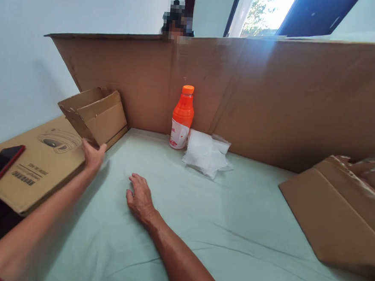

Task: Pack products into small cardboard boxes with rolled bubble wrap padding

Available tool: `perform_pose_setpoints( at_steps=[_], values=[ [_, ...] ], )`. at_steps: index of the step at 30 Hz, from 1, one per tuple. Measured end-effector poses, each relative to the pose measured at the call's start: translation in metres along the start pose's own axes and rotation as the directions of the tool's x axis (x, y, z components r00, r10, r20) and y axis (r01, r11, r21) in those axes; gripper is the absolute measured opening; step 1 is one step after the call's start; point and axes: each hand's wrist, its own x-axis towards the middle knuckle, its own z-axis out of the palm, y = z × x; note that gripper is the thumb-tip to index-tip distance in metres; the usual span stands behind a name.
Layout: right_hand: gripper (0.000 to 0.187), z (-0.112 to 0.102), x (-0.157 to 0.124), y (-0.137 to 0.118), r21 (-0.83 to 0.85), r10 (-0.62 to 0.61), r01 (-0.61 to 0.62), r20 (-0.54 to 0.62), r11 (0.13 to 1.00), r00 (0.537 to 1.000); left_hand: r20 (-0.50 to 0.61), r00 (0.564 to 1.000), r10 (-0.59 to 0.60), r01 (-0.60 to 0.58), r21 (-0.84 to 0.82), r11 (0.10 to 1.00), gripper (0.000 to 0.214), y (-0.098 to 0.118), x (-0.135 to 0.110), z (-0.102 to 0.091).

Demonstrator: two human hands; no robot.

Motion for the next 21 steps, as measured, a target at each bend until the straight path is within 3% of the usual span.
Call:
perform_pose_setpoints(
  at_steps=[3,7,10,13,15,17,21],
  values=[
    [0.050,0.001,0.004,0.001,-0.001,0.011,-0.011,0.024,1.000,1.000,0.149,0.988,0.036,-0.038,0.008,0.999,0.089,0.003,-0.059,-0.007],
    [0.049,0.006,0.006,-0.011,-0.043,0.067,-0.065,0.039,0.997,0.997,0.372,0.923,0.101,-0.108,-0.002,0.994,0.077,0.009,-0.125,-0.030],
    [0.045,0.008,0.003,-0.021,-0.099,0.113,-0.109,0.031,0.989,0.993,0.475,0.869,0.142,-0.160,-0.003,0.987,0.080,0.012,-0.152,-0.043],
    [0.041,-0.008,-0.006,-0.022,-0.145,0.141,-0.133,0.043,0.980,0.989,0.562,0.794,0.231,-0.343,0.102,0.934,0.072,0.013,-0.169,-0.043],
    [0.037,-0.039,-0.020,-0.022,-0.186,0.158,-0.144,0.061,0.972,0.986,0.630,0.720,0.291,-0.478,0.145,0.867,0.065,0.019,-0.184,-0.042],
    [0.034,-0.090,-0.040,-0.024,-0.259,0.175,-0.160,0.034,0.952,0.984,0.682,0.651,0.334,-0.582,0.166,0.796,0.064,0.030,-0.202,-0.044],
    [0.036,-0.233,-0.081,-0.030,-0.503,0.157,-0.257,-0.233,0.825,0.960,0.744,0.535,0.400,-0.687,0.107,0.719,0.064,0.060,-0.240,-0.053]
  ],
)
